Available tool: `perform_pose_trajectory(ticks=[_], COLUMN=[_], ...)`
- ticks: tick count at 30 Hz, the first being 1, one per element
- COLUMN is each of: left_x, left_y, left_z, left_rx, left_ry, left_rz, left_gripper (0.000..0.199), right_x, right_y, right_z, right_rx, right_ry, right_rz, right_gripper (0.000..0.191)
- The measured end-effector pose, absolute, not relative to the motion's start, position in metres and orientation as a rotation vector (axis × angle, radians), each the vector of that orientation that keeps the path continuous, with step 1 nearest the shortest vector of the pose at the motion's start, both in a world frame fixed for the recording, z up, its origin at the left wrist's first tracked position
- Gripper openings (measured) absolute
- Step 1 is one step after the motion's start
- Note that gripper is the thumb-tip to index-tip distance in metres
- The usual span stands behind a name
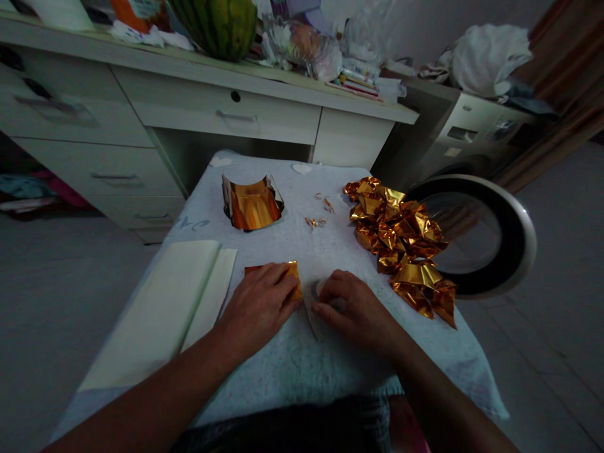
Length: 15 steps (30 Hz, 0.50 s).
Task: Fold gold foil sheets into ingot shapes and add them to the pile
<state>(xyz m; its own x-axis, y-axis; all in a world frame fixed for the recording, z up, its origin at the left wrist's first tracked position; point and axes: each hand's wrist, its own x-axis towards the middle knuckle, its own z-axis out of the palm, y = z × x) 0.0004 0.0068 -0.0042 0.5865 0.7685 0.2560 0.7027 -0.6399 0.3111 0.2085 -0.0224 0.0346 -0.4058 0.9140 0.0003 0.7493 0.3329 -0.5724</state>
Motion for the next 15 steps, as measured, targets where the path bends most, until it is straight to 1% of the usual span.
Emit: perform_pose_trajectory(ticks=[1, 3, 4, 8, 12, 15], left_x=[0.0, 0.0, 0.0, 0.0, -0.001, 0.0], left_y=[0.007, 0.007, 0.007, 0.008, 0.008, 0.007], left_z=[-0.004, -0.005, -0.005, -0.006, -0.006, -0.005], left_rx=[2.633, 2.622, 2.617, 2.61, 2.637, 2.684], left_ry=[1.237, 1.243, 1.244, 1.226, 1.212, 1.213], left_rz=[0.552, 0.551, 0.548, 0.554, 0.597, 0.634], left_gripper=[0.011, 0.011, 0.011, 0.009, 0.013, 0.012], right_x=[0.204, 0.194, 0.19, 0.183, 0.185, 0.186], right_y=[-0.022, -0.022, -0.022, -0.021, -0.017, -0.016], right_z=[0.033, 0.027, 0.024, 0.014, 0.01, 0.01], right_rx=[-1.54, -1.618, -1.656, -1.725, -1.652, -1.592], right_ry=[-2.26, -2.277, -2.283, -2.234, -2.163, -2.089], right_rz=[0.669, 0.635, 0.613, 0.617, 0.629, 0.666], right_gripper=[0.016, 0.029, 0.031, 0.022, 0.014, 0.014])
